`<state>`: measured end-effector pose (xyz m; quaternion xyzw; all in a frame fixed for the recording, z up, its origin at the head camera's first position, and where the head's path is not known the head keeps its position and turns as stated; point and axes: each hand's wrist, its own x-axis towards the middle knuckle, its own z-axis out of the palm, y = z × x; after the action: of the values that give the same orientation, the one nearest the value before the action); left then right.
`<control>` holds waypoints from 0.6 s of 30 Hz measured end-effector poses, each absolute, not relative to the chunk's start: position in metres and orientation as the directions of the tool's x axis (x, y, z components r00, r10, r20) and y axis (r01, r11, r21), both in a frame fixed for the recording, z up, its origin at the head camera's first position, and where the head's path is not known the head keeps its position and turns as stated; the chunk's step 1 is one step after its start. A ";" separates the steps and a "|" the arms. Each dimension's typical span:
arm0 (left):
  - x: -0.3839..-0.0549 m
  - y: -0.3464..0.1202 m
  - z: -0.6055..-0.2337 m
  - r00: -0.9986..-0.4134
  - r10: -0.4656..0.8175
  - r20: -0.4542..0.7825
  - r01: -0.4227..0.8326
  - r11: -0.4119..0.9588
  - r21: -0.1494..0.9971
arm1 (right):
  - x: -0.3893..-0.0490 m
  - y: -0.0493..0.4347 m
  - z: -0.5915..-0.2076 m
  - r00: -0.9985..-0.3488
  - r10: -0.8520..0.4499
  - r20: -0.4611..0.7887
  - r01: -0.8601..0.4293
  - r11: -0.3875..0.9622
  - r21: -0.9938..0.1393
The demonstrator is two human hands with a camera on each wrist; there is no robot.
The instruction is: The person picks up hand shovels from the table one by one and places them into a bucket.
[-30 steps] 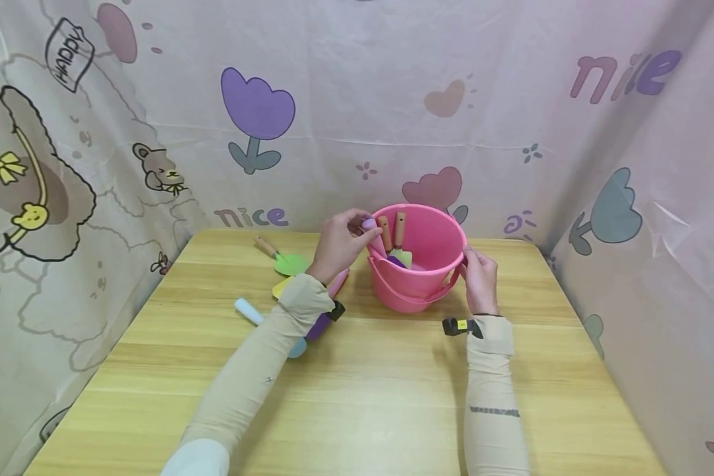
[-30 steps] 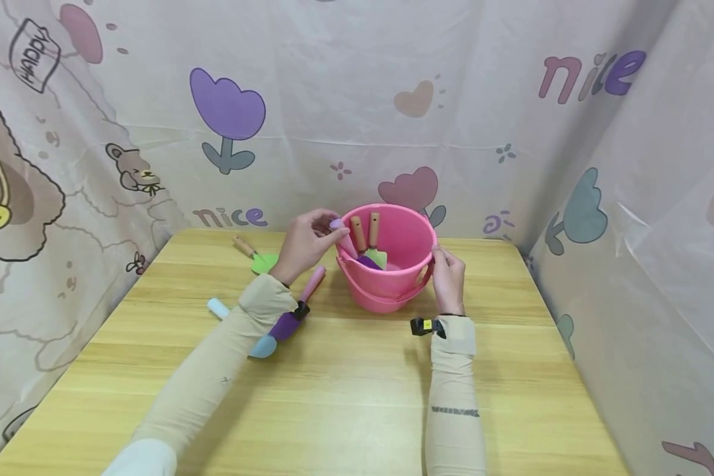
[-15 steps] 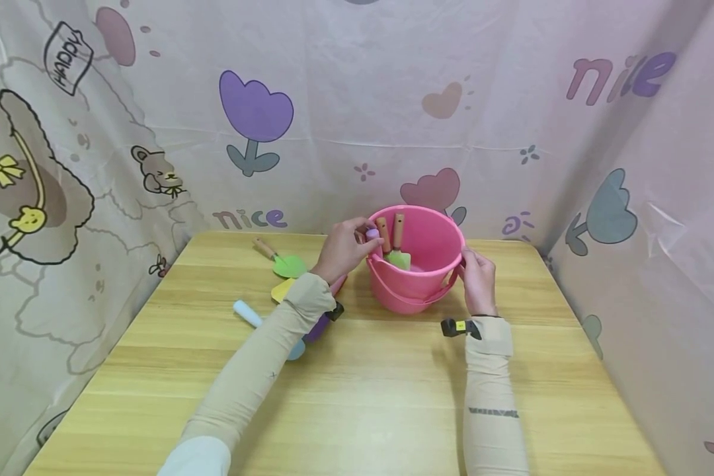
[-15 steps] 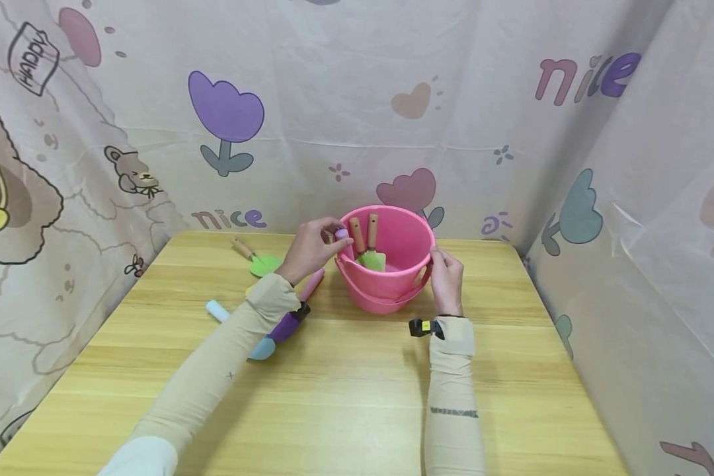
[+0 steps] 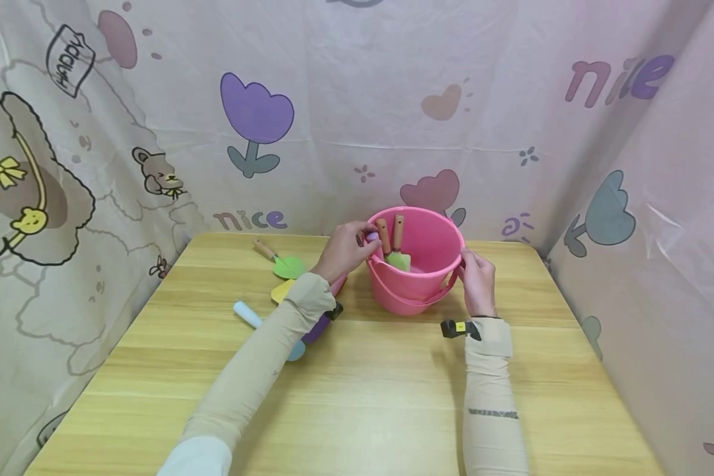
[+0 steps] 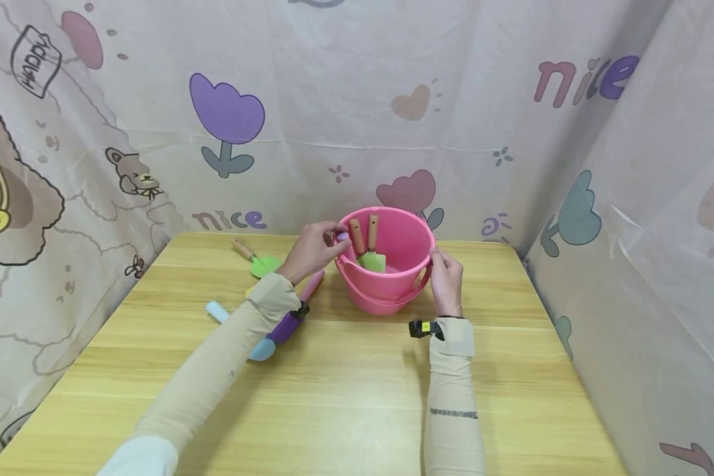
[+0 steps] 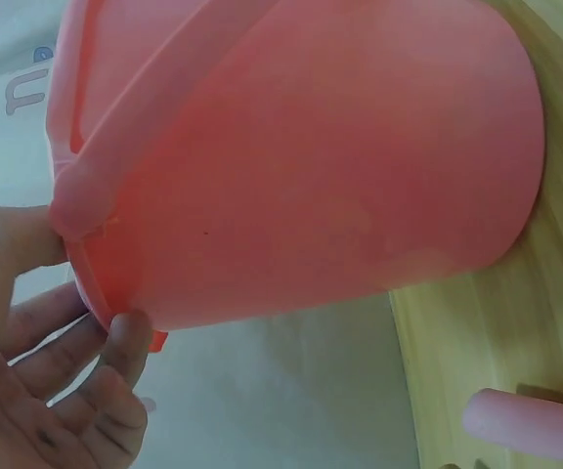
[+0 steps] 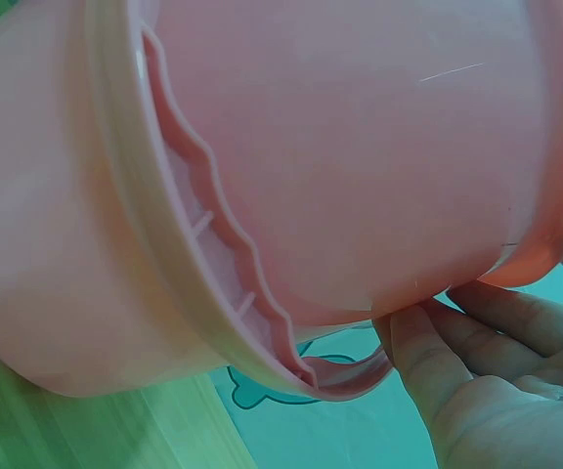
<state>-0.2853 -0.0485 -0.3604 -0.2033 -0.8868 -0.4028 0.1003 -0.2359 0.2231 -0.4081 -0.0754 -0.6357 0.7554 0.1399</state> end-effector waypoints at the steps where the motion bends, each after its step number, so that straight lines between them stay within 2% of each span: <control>1: -0.285 -0.050 -0.361 -0.896 0.281 0.344 0.444 0.592 0.672 | -0.236 0.224 -0.408 -0.951 0.304 0.061 -0.112 -0.151 -0.982; 12: -0.268 -0.075 -0.375 -0.901 0.268 0.340 0.433 0.569 0.699 | -0.239 0.223 -0.411 -0.950 0.306 0.064 -0.127 -0.191 -0.973; 18: -0.257 -0.106 -0.390 -0.909 0.247 0.335 0.416 0.577 0.703 | -0.239 0.226 -0.409 -0.953 0.295 0.065 -0.114 -0.151 -0.982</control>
<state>-0.2571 -0.1064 -0.3899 -0.1877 -0.8823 -0.4199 0.1005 -0.2386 0.2261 -0.4089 -0.0709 -0.6373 0.7553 0.1353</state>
